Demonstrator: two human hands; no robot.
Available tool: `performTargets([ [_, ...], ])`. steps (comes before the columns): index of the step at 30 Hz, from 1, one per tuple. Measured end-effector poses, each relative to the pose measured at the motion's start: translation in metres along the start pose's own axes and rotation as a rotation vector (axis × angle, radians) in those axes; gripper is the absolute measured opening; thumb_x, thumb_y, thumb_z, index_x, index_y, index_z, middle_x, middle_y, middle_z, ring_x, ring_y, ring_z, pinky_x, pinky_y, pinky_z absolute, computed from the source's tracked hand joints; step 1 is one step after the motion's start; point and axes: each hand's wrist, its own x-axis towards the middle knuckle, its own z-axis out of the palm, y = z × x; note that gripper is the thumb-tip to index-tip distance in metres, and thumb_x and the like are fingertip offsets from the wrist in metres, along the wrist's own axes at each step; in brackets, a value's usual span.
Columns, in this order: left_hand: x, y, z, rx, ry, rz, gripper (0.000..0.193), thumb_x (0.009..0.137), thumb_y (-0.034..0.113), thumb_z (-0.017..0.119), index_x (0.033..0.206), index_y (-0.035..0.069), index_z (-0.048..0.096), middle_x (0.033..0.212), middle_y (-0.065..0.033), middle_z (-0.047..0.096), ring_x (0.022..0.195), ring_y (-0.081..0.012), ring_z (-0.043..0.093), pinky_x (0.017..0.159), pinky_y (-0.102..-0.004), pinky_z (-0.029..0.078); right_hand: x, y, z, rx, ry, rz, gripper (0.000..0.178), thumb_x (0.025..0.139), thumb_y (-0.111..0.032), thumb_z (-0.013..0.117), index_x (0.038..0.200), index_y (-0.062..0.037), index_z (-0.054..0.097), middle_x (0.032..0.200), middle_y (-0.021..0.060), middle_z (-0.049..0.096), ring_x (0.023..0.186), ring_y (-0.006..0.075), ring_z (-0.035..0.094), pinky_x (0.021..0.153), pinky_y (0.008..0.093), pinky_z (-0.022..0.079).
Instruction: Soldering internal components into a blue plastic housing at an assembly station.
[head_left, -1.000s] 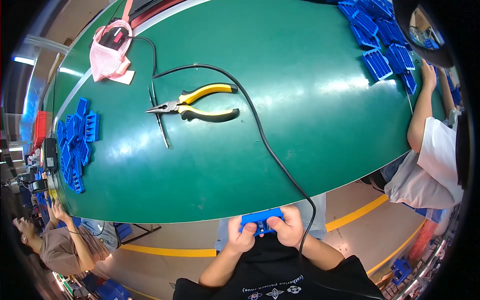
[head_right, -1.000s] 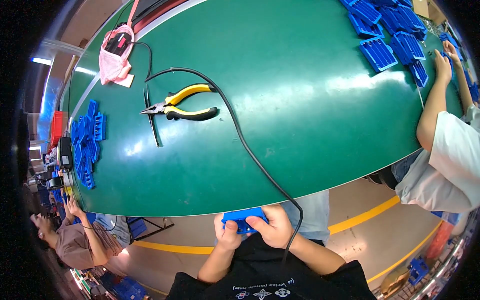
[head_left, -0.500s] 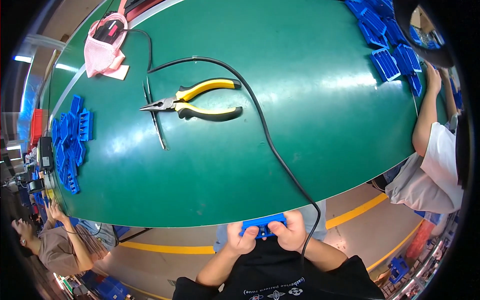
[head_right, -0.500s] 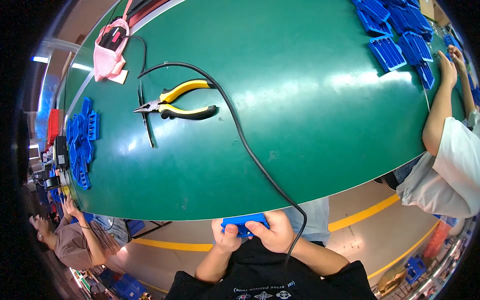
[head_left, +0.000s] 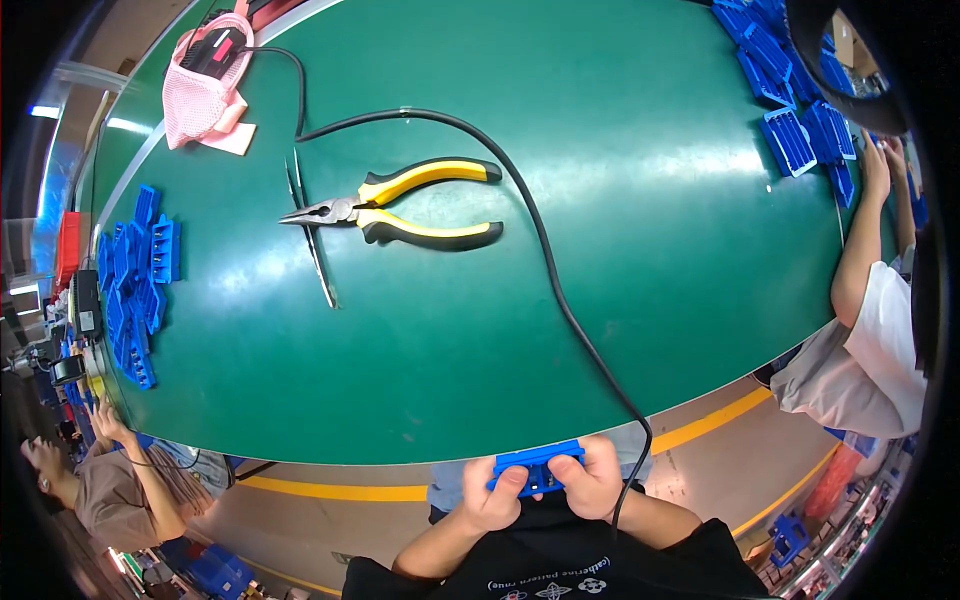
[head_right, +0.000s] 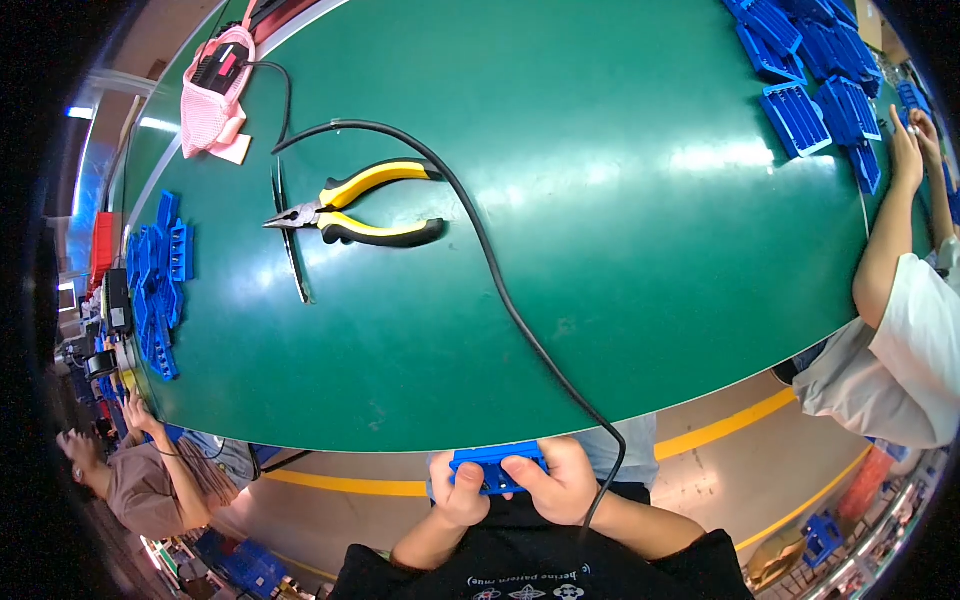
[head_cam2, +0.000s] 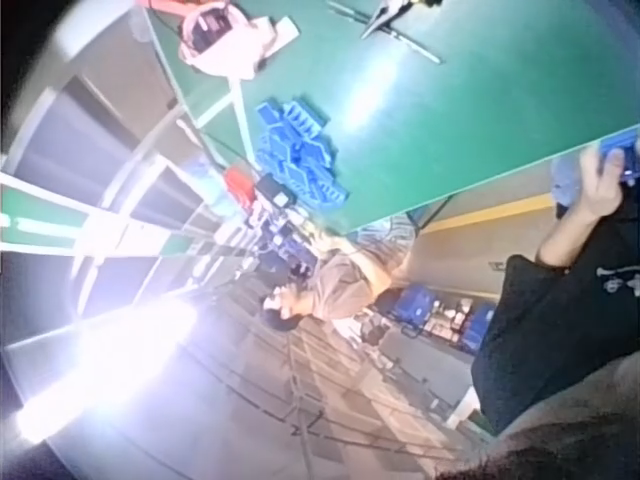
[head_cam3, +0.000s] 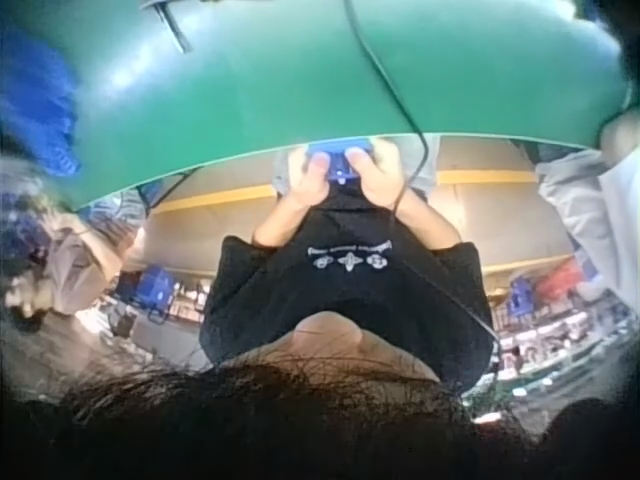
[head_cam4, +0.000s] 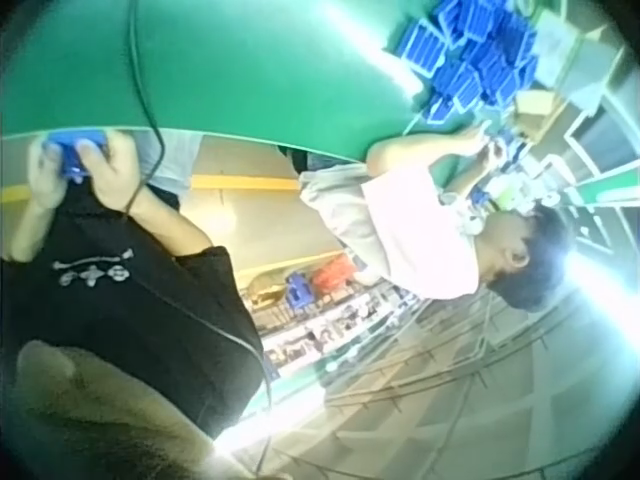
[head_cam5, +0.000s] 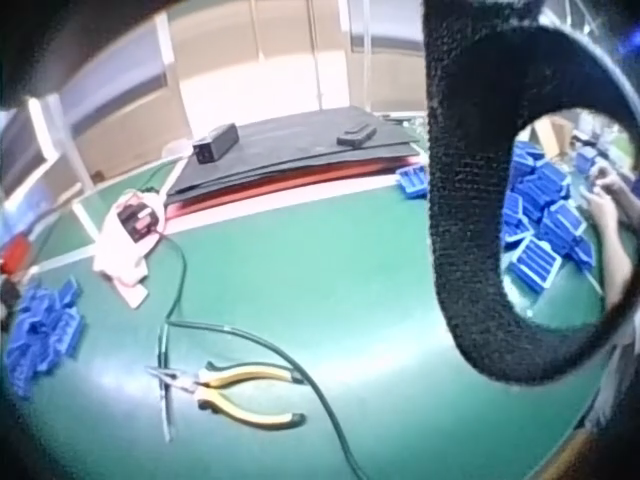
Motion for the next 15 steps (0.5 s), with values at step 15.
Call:
performTargets([
  [15, -0.008, 0.026, 0.015, -0.166, 0.097, -0.220, 0.027, 0.100, 0.020, 0.046, 0.109, -0.003, 0.056, 0.077, -0.0077, 0.062, 0.052, -0.0115, 0.057, 0.044, -0.0234, 0.044, -0.006, -0.023, 0.020, 0.018, 0.186, 0.257, 0.027, 0.100, -0.022, 0.047, 0.104, 0.0030, 0.057, 0.086, 0.0119, 0.063, 0.061, 0.0176, 0.059, 0.049, 0.0299, 0.048],
])
